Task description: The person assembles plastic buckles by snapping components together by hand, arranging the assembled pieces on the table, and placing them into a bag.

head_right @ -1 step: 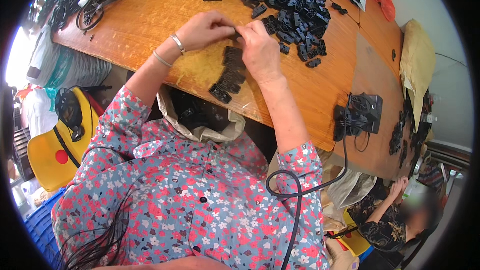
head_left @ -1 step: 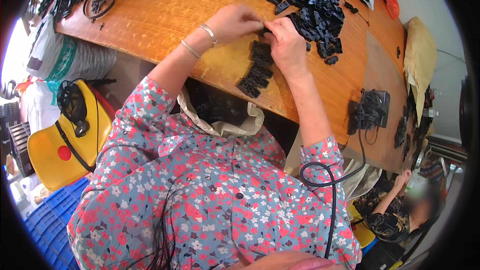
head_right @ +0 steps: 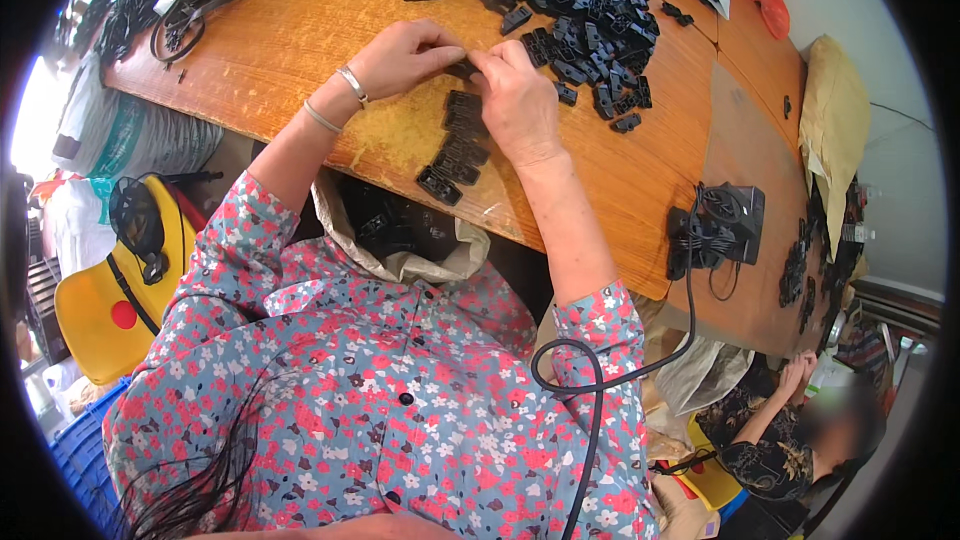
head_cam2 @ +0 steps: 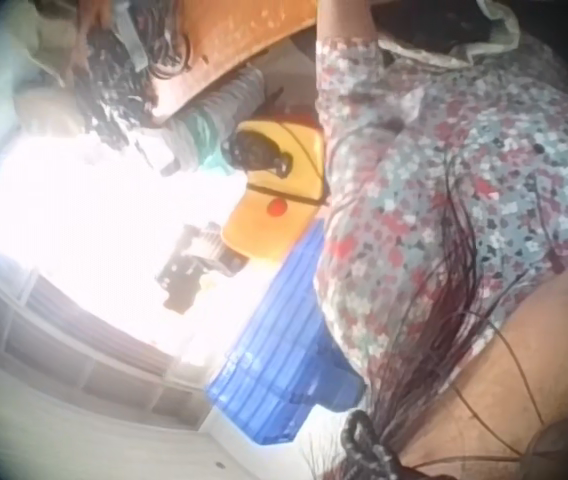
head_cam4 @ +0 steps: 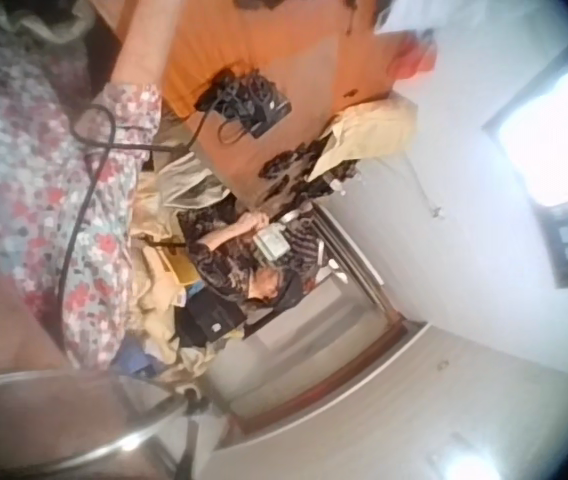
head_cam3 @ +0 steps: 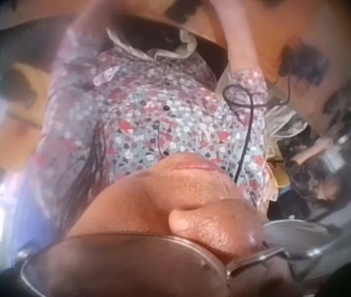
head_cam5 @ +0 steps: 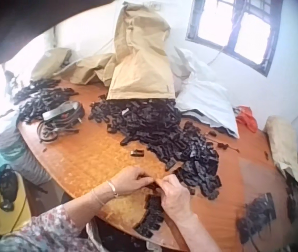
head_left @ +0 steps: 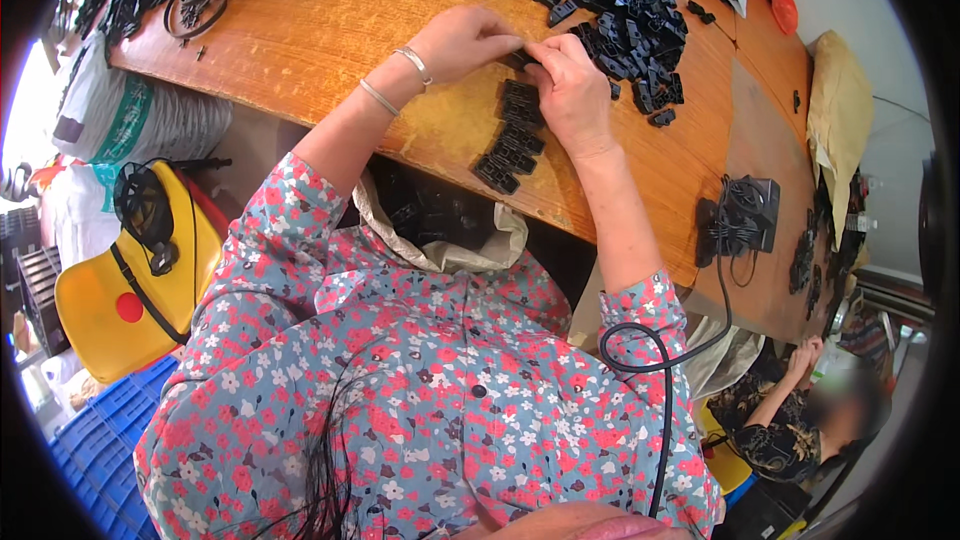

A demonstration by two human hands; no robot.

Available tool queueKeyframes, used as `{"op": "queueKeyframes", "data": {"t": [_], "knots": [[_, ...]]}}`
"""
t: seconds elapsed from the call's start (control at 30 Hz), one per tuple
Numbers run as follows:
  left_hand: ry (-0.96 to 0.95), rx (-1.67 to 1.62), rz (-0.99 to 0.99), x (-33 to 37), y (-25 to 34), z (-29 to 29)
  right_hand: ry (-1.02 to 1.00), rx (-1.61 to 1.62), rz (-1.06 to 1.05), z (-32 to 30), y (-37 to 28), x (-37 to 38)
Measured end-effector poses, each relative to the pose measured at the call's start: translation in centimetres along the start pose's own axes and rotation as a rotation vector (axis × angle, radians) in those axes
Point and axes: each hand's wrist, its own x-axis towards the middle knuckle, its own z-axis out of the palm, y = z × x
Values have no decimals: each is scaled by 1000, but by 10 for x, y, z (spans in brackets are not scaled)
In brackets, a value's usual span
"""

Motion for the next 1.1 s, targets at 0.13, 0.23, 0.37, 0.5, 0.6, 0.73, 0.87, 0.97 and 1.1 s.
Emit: {"op": "queueKeyframes", "data": {"t": [0.13,0.23,0.37,0.5,0.6,0.73,0.87,0.97,1.1], "knots": [[96,147,39,6,-7,8,-27,0,1,8,1,1],[64,268,19,5,-2,10,-70,-4,35,5,-2,-4],[-82,281,32,2,5,8,-187,21,124,-15,4,-11],[-62,297,9,16,21,9,-85,-52,199,-29,26,-10],[199,311,93,39,31,32,18,-221,263,-24,34,0],[280,423,202,62,26,52,-69,-426,281,-13,29,14],[296,456,179,71,25,37,-65,-444,272,-13,28,20],[305,408,112,58,17,22,-116,-355,242,-21,19,17],[235,465,111,37,7,3,-146,-198,235,-20,10,4]]}}
